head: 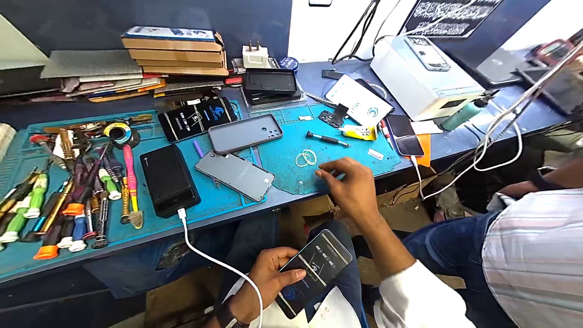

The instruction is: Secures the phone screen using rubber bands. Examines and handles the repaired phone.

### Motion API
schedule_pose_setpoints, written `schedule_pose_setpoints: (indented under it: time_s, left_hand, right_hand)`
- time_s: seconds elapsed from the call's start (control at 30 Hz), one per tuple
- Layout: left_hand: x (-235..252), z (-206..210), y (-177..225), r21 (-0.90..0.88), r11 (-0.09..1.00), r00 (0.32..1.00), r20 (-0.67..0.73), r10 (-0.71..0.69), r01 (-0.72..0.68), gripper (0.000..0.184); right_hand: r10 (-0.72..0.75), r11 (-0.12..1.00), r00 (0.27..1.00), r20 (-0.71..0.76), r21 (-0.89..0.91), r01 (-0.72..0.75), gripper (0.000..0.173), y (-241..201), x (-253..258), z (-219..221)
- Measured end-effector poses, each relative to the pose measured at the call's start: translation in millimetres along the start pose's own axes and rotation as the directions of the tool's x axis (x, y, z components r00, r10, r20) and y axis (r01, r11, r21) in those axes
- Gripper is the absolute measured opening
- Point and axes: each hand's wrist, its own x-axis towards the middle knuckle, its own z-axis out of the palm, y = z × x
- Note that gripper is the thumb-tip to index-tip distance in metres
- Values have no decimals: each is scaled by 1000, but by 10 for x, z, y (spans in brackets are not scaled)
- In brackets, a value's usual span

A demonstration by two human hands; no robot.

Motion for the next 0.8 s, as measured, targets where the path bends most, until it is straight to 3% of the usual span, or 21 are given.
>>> schedule_pose_setpoints:
  time_s: [0.1, 0.2, 0.33, 0.47, 0.53, 0.63, 0.7, 0.8]
  left_hand:
    - [-65, -64, -30, -179, 984, 998, 65, -12, 23, 33]
    - [-90, -110, -26, -271, 962, 991, 131, 7, 29, 37]
    - [-56, -110, 16, -320, 947, 982, 189, 22, 40, 42]
    - [-27, -61, 69, -412, 911, 979, 196, 59, 27, 55]
    - [-36, -17, 116, -410, 912, 990, 133, 34, 24, 52]
    - [-38, 53, 192, -385, 922, 999, -6, -45, 39, 35]
    - [-30, 87, 202, -354, 935, 997, -53, -50, 28, 27]
    - [-11, 154, 182, -288, 958, 997, -80, -16, -8, 20]
  right_hand:
    - [-32, 992, 995, 99, -117, 43, 19, 17, 312, 144]
    - [2, 993, 995, 97, -115, 9, 10, 7, 389, 194]
    - [186, 954, 980, 68, 226, -197, 10, 39, 427, 91]
    - [437, 682, 892, 120, 602, -415, 12, 21, 470, -154]
    - [474, 650, 878, 66, 646, -400, 12, 10, 398, -284]
    - [401, 707, 913, -80, 660, -252, 6, -44, 114, -448]
    - [369, 716, 920, -133, 672, -190, 11, -78, -172, -527]
    - [453, 502, 891, 20, 820, -274, 16, -119, -704, -585]
